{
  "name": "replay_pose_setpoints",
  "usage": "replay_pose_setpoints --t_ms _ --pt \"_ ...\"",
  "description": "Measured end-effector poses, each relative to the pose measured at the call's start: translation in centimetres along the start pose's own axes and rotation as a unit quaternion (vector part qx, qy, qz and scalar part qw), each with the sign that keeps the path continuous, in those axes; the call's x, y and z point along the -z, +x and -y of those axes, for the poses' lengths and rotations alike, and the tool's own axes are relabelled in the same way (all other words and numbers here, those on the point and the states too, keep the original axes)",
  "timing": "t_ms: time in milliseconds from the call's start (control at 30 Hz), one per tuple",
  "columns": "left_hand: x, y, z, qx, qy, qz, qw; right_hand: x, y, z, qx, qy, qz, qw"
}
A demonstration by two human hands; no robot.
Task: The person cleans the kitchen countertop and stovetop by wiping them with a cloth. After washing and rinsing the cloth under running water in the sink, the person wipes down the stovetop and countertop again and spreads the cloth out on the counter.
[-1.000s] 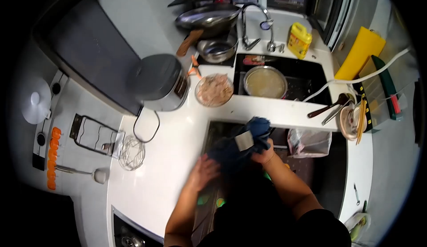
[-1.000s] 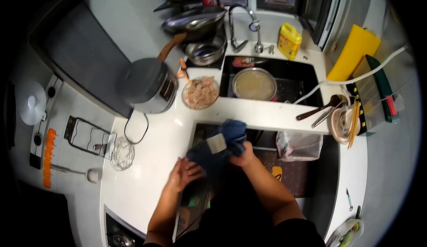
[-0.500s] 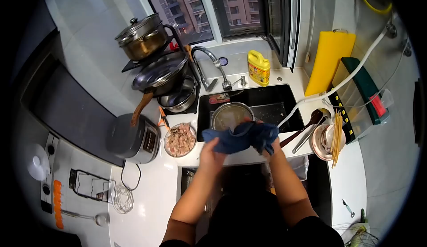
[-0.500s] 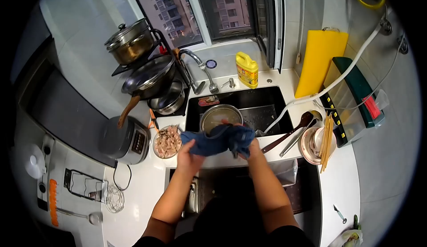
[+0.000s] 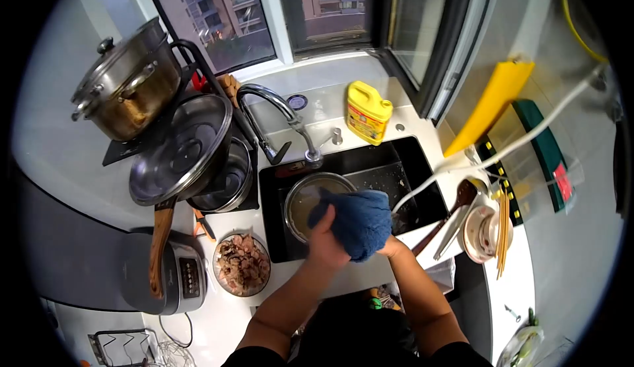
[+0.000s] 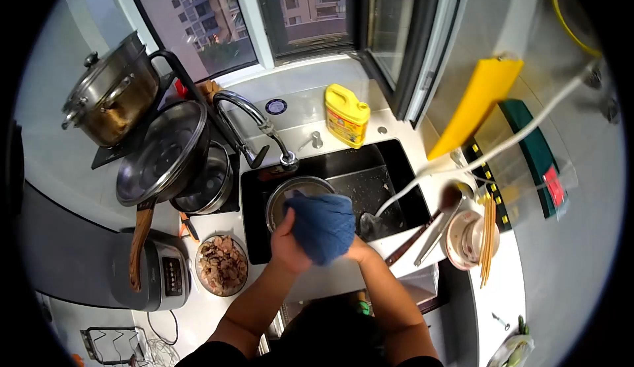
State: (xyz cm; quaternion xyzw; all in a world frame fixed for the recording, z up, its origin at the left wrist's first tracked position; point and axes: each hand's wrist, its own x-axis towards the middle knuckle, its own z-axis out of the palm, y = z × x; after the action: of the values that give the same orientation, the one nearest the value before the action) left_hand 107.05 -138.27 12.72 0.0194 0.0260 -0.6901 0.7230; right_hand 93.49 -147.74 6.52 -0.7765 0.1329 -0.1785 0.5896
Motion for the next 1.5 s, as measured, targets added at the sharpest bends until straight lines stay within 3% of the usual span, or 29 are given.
replay_pose_setpoints --t_ms 33,100,133,200,267,333,400,467,567,667,767,867,967,1033,1067,1100,1200,1267,1333,1400,1433,1467,1500 --pt "1.0 1.2 -0.9 0.0 -0.007 -0.023 1.0 -0.8 0.5 1.6 -0.143 0.23 -0.092 0.958" --pt "2.5 3.0 -3.8 -0.005 0.035 -0.123 0.992 -2.2 -0.6 -5.8 -0.146 0.476 -0.213 0.841" --pt "3.0 3.9 -5.3 -0.02 0.128 -0.226 0.965 -1.3 0.0 -5.6 -0.122 0.532 -0.243 0.802" --pt "4.1 5.2 -7.9 -0.041 0.306 -0.417 0.855 -0.2 0.7 -6.2 -0.174 0.493 -0.337 0.783" --pt "10.2 6.2 -11.1 -0.025 0.414 -0.445 0.794 0.7 2.5 -6.8 -0.194 0.501 -0.345 0.77" --pt "15.5 9.1 -14.6 -0.309 0.612 -0.359 0.634 1.7 5.4 -6.4 -0.221 0.446 -0.348 0.794" --pt "11.3 11.1 -17.8 -0.426 0.782 -0.253 0.378 3.0 8.1 -7.9 -0.22 0.526 -0.301 0.764" --pt "10.9 14.2 -20.1 -0.432 0.846 -0.192 0.247 3.9 11.0 -9.0 -0.257 0.556 -0.262 0.746" --pt "9.8 15.6 -20.7 -0.251 0.9 -0.208 0.291 3.7 14.6 -11.6 -0.249 0.561 -0.23 0.755" --pt "8.9 14.0 -21.2 -0.121 0.925 -0.211 0.291 2.3 17.1 -12.7 -0.247 0.544 -0.207 0.775" --pt "11.8 12.5 -19.7 -0.313 0.904 -0.171 0.235 1.4 18.9 -13.9 -0.259 0.527 -0.178 0.79" --pt "12.3 10.4 -17.8 -0.429 0.786 -0.216 0.388 0.7 20.2 -15.0 -0.259 0.544 -0.154 0.783" --pt "21.3 9.5 -15.8 -0.253 0.585 -0.38 0.67 0.2 21.2 -16.7 -0.231 0.586 -0.112 0.769" --pt "16.5 10.5 -15.3 -0.115 0.347 -0.431 0.825 0.1 21.3 -16.5 -0.238 0.59 -0.105 0.764" --pt "14.7 11.3 -15.3 -0.04 0.212 -0.438 0.872 0.2 21.5 -14.7 -0.248 0.58 -0.112 0.767" --pt "16.8 12.2 -16.2 -0.044 0.228 -0.389 0.892 0.2 21.7 -13.6 -0.259 0.571 -0.12 0.77" --pt "14.9 13.8 -18.3 0.061 0.178 -0.305 0.934 -0.9 21.7 -13.6 -0.243 0.503 -0.106 0.823" --pt "21.0 15.5 -19.7 0.049 0.158 -0.269 0.949 -1.6 21.9 -13.4 -0.278 0.397 -0.138 0.864" --pt "16.7 15.1 -18.0 -0.057 0.148 -0.437 0.885 -1.6 22.9 -13.4 -0.28 0.299 -0.164 0.897" --pt "22.4 16.2 -19.3 -0.086 0.115 -0.313 0.939 -2.0 23.0 -14.7 -0.232 0.173 -0.24 0.927" --pt "22.6 16.4 -19.3 -0.1 0.096 -0.247 0.959 -2.0 22.6 -15.3 -0.205 0.179 -0.273 0.923" --pt "22.8 16.2 -19.0 -0.136 0.127 -0.304 0.934 -2.0 22.4 -15.9 -0.176 0.186 -0.305 0.917" --pt "19.5 15.7 -18.3 -0.172 0.158 -0.358 0.904 -1.7 22.2 -13.6 -0.209 0.272 -0.29 0.894"
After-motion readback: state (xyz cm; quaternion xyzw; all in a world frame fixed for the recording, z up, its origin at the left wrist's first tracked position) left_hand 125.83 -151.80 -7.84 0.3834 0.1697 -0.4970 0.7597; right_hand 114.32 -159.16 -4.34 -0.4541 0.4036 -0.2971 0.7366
